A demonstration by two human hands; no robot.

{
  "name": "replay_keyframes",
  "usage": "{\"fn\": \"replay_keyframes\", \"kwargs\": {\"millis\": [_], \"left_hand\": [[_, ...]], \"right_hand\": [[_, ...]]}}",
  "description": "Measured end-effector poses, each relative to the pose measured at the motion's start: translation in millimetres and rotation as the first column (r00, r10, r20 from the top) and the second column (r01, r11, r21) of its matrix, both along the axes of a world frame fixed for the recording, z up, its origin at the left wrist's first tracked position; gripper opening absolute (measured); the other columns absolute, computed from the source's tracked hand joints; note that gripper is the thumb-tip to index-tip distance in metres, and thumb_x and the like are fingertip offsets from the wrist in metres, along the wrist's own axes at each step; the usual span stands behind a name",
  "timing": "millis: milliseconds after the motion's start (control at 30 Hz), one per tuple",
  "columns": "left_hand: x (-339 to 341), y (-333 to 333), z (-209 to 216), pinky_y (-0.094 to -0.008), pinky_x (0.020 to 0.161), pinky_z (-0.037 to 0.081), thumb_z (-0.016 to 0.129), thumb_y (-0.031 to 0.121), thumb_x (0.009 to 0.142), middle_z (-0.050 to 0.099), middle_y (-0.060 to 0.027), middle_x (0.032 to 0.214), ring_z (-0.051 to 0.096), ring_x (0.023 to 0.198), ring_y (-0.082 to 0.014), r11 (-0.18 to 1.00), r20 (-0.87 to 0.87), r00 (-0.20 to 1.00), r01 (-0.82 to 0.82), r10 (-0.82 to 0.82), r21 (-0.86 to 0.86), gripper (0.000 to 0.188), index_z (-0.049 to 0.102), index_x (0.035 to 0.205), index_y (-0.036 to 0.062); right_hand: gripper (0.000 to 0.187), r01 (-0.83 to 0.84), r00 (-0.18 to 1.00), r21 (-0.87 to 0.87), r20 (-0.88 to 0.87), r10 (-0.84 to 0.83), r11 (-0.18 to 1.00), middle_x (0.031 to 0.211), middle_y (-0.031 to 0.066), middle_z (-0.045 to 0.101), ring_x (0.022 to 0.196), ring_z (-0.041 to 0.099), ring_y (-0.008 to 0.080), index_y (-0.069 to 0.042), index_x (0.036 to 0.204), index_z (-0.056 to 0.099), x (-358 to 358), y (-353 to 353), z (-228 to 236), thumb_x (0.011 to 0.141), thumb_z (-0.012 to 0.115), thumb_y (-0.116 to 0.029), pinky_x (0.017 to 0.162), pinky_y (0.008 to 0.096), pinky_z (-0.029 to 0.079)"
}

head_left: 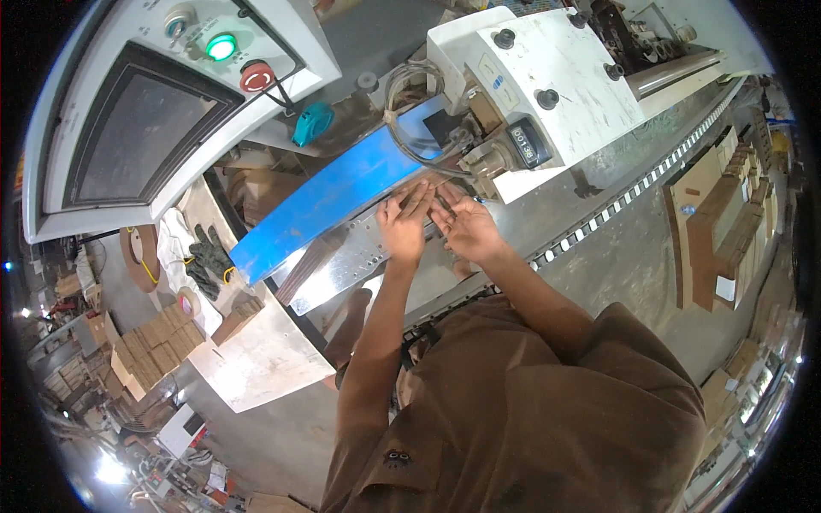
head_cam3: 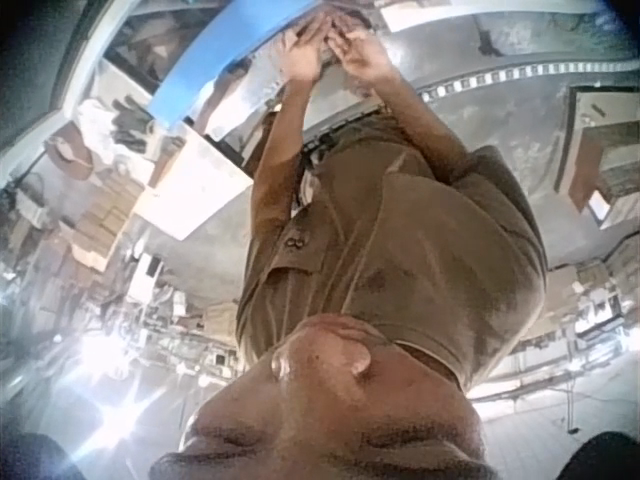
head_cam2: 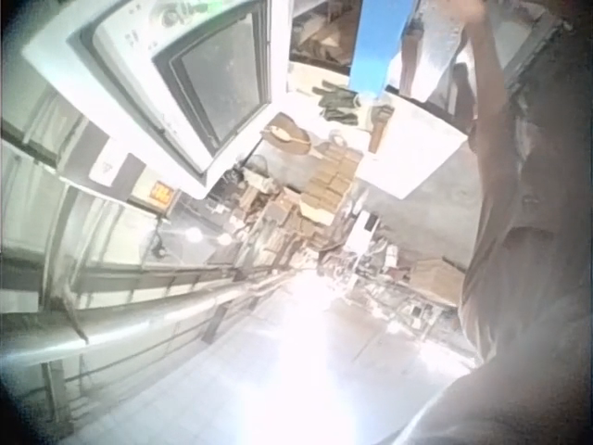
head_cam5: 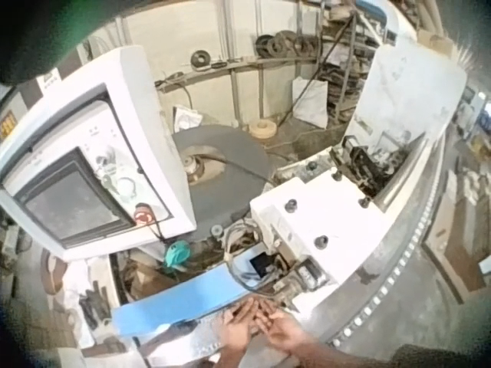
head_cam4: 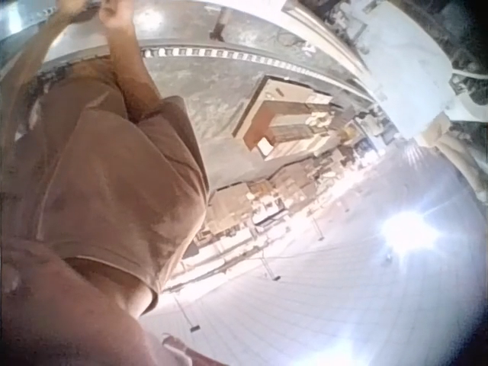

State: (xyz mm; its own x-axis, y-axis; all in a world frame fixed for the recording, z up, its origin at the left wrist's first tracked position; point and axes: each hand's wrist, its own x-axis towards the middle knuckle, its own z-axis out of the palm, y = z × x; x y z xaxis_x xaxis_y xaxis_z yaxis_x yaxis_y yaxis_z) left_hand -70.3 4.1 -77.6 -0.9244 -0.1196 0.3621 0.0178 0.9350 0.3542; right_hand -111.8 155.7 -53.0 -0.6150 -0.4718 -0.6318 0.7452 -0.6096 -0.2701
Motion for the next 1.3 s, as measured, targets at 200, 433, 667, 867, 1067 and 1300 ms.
{"fn": "replay_keyframes", "kwargs": {"millis": [200, 433, 667, 867, 1067, 1300], "left_hand": [[-28.1, 28.1, -1.2, -0.0415, 0.102, 0.039, 0.068, 0.014, 0.086, 0.073, 0.0073, 0.127, 0.06, 0.114, -0.0189, 0.999, -0.044, 0.998, -0.038, 0.039, 0.032, 0.03, 0.079, 0.114, 0.0162], [29.0, -35.0, 21.1, -0.0438, 0.097, 0.04, 0.07, 0.011, 0.088, 0.075, -0.0024, 0.094, 0.064, 0.095, -0.0241, 0.964, -0.117, 0.968, -0.235, 0.222, -0.12, 0.021, 0.079, 0.106, 0.0157], [141.2, -121.5, 100.1, -0.05, 0.109, 0.028, 0.074, 0.031, 0.093, 0.067, -0.0079, 0.126, 0.053, 0.124, -0.0306, 0.835, 0.001, 0.852, -0.513, 0.524, -0.2, 0.042, 0.069, 0.132, 0.0147], [152.5, -145.9, 96.9, -0.0462, 0.109, 0.029, 0.074, 0.03, 0.092, 0.067, -0.003, 0.126, 0.056, 0.121, -0.0237, 0.855, 0.177, 0.86, -0.41, 0.478, -0.319, 0.049, 0.064, 0.137, 0.0141], [122.2, -92.7, 110.7, -0.0474, 0.106, 0.03, 0.077, 0.024, 0.087, 0.064, -0.0071, 0.126, 0.057, 0.113, -0.0275, 0.923, 0.072, 0.925, -0.362, 0.373, -0.128, 0.045, 0.068, 0.13, 0.0139], [44.7, -30.8, 26.3, -0.0526, 0.107, 0.034, 0.071, 0.03, 0.094, 0.064, -0.004, 0.123, 0.058, 0.114, -0.0264, 0.979, 0.108, 0.973, -0.204, 0.205, -0.02, 0.037, 0.07, 0.13, 0.0177]], "right_hand": [[0.07, -0.023, 0.998, 0.166, -0.053, 0.033, 0.986, 0.161, 0.0076, 0.039, 0.141, 0.043, 0.0245, -0.005, 0.159, 0.033, 6.6, 15.5, 14.6, 0.093, 0.053, -0.014, 0.122, 0.0396, 0.031], [0.063, -0.131, 0.99, 0.219, -0.011, 0.137, 0.967, 0.159, 0.0101, 0.041, 0.147, 0.038, 0.0286, -0.003, 0.156, 0.034, 30.5, 29.3, 32.1, 0.096, 0.048, -0.015, 0.125, 0.0418, 0.03], [0.057, -0.234, 0.972, 0.087, 0.006, 0.234, 0.968, 0.156, 0.0103, 0.044, 0.144, 0.042, 0.0287, -0.004, 0.155, 0.038, 41.6, 5.2, 25.6, 0.1, 0.048, -0.016, 0.123, 0.0419, 0.033], [0.052, -0.263, 0.961, 0.07, -0.067, 0.268, 0.962, 0.15, 0.0088, 0.051, 0.137, 0.048, 0.0262, -0.006, 0.151, 0.045, 29.4, -15.6, 32.6, 0.101, 0.051, -0.018, 0.119, 0.0409, 0.037], [0.049, -0.184, 0.982, 0.102, -0.014, 0.187, 0.978, 0.145, 0.0068, 0.054, 0.132, 0.051, 0.025, -0.008, 0.146, 0.05, 27.2, 7.3, 22.7, 0.099, 0.055, -0.022, 0.117, 0.0415, 0.039], [0.045, -0.2, 0.978, 0.198, 0.107, 0.181, 0.96, 0.141, 0.0064, 0.056, 0.125, 0.054, 0.0237, -0.009, 0.139, 0.053, 25.7, 15.8, 13.3, 0.098, 0.059, -0.026, 0.115, 0.0409, 0.04]]}}
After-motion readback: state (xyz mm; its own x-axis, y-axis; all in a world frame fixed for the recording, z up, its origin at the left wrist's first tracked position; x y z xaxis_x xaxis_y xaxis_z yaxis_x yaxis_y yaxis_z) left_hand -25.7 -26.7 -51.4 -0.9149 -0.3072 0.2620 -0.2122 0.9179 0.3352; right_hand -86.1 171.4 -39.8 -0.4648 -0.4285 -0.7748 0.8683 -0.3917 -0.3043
